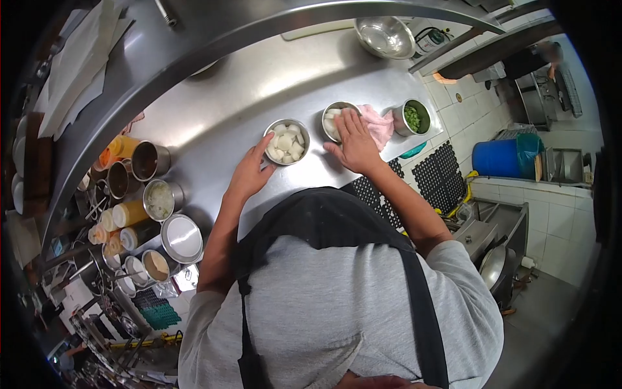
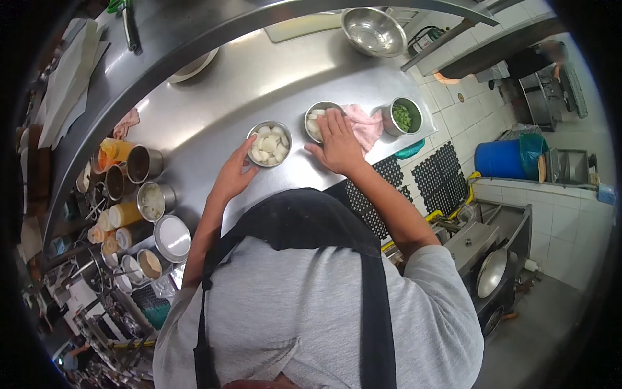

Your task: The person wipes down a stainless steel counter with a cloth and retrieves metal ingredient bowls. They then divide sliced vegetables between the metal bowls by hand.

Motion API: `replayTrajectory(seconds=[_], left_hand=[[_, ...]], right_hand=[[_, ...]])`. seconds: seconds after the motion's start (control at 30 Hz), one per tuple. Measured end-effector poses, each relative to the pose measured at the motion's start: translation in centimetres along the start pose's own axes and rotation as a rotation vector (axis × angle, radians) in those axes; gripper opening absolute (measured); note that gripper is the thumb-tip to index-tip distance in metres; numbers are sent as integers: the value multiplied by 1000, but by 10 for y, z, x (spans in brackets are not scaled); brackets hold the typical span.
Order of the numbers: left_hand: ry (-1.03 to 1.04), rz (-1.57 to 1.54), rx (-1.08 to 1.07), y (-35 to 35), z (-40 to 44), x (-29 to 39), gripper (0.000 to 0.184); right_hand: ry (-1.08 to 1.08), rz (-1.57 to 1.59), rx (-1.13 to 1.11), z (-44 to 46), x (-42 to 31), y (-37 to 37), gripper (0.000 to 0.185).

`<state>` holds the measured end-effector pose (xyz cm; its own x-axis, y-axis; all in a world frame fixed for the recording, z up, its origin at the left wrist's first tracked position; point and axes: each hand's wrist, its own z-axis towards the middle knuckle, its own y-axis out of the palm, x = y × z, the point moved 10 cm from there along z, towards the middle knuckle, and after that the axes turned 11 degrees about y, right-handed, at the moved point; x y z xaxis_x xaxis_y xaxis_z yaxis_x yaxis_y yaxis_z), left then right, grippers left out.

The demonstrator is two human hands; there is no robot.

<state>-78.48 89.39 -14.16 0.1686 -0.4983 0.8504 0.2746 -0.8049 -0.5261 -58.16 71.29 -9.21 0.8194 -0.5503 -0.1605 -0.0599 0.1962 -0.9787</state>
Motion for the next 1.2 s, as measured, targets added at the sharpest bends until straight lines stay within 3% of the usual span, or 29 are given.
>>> replayTrajectory(seconds=[0.03,0.2,0.27,0.33,0.4,0.5,0.8,0.93,1.2], left_hand=[[10,9,-12,1,1,-1,88],[-52,-92,98,-1,-9,10,88],[-72,-141,128,0,-13,8,91],[-62,-145,149,3,-18,9,87],[-55,-150,181,10,-23,2,82],[-63,-288,204,22,-34,-4,58],[-112,-435,207,49,-37,-28,83],[-73,-411,172,59,-31,-31,85],[-102,-471,159,60,-33,-28,86]], right_hand=[[-10,28,-31,-2,3,9,87],[-31,77,0,19,-50,-53,81],[-26,496,-268,23,-78,-39,75],[23,473,-330,29,-102,-20,75],[249,476,-596,32,-104,32,79],[261,352,-669,40,-111,51,85],[21,169,-748,33,-132,60,82],[11,112,-782,25,-138,57,81],[6,177,-675,18,-135,66,56]])
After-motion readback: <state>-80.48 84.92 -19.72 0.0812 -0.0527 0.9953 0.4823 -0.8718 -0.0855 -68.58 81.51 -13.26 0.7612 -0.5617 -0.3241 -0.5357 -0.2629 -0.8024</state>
